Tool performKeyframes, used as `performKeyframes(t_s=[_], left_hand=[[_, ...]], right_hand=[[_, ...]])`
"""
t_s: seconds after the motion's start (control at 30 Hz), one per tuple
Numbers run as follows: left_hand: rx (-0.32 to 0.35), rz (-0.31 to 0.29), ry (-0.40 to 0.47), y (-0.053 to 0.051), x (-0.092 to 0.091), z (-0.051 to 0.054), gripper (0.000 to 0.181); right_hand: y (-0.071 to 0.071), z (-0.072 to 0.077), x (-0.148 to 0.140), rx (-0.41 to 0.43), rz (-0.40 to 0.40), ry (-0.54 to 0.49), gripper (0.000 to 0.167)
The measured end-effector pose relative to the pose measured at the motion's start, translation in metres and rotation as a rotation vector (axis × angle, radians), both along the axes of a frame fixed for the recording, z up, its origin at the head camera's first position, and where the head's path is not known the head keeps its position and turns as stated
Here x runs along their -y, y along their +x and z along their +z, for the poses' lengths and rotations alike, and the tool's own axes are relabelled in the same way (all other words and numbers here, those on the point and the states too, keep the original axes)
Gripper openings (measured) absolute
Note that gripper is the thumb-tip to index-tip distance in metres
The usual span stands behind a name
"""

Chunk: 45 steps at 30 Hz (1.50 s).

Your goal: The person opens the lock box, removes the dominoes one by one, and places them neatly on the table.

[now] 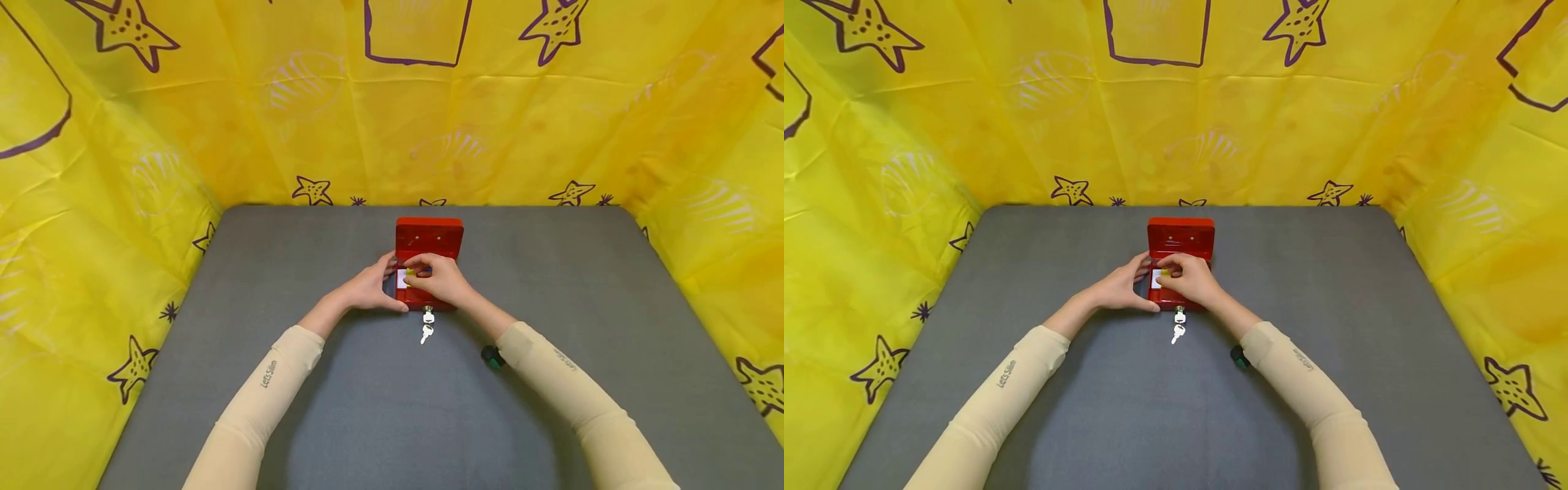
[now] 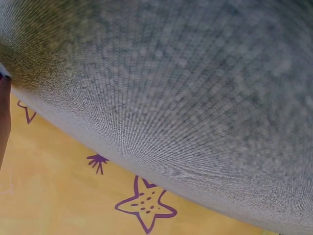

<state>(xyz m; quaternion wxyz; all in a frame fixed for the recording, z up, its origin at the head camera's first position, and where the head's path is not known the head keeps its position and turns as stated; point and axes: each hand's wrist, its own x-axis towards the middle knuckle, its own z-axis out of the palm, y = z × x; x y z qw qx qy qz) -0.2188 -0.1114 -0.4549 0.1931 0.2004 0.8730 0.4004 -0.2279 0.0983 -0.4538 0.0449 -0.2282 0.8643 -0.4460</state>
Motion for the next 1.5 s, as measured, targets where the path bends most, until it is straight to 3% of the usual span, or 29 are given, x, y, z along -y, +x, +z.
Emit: performKeyframes(t_s=[0.2,0.57,1.0,1.33,1.5], left_hand=[[0.0,-0.002,-0.003,-0.001,0.001,-0.001,0.117],[-0.01,-0.012,0.021,-0.002,0.001,-0.003,0.117],[-0.012,-0.016,0.02,-0.002,0.003,-0.002,0.118],[-0.01,-0.003,0.007,0.001,0.001,-0.004,0.116],[-0.013,-0.011,0.01,0.001,0.001,-0.003,0.116]], right_hand=[[-0.001,0.001,0.006,-0.179,0.056,0.169,0.032],[0.0,0.003,0.011,-0.319,0.147,0.361,0.029],[0.003,0.003,0.011,-0.38,0.186,0.467,0.023],[0.009,0.004,0.009,-0.404,0.205,0.474,0.023],[0.008,0.002,0.008,-0.404,0.186,0.456,0.031]])
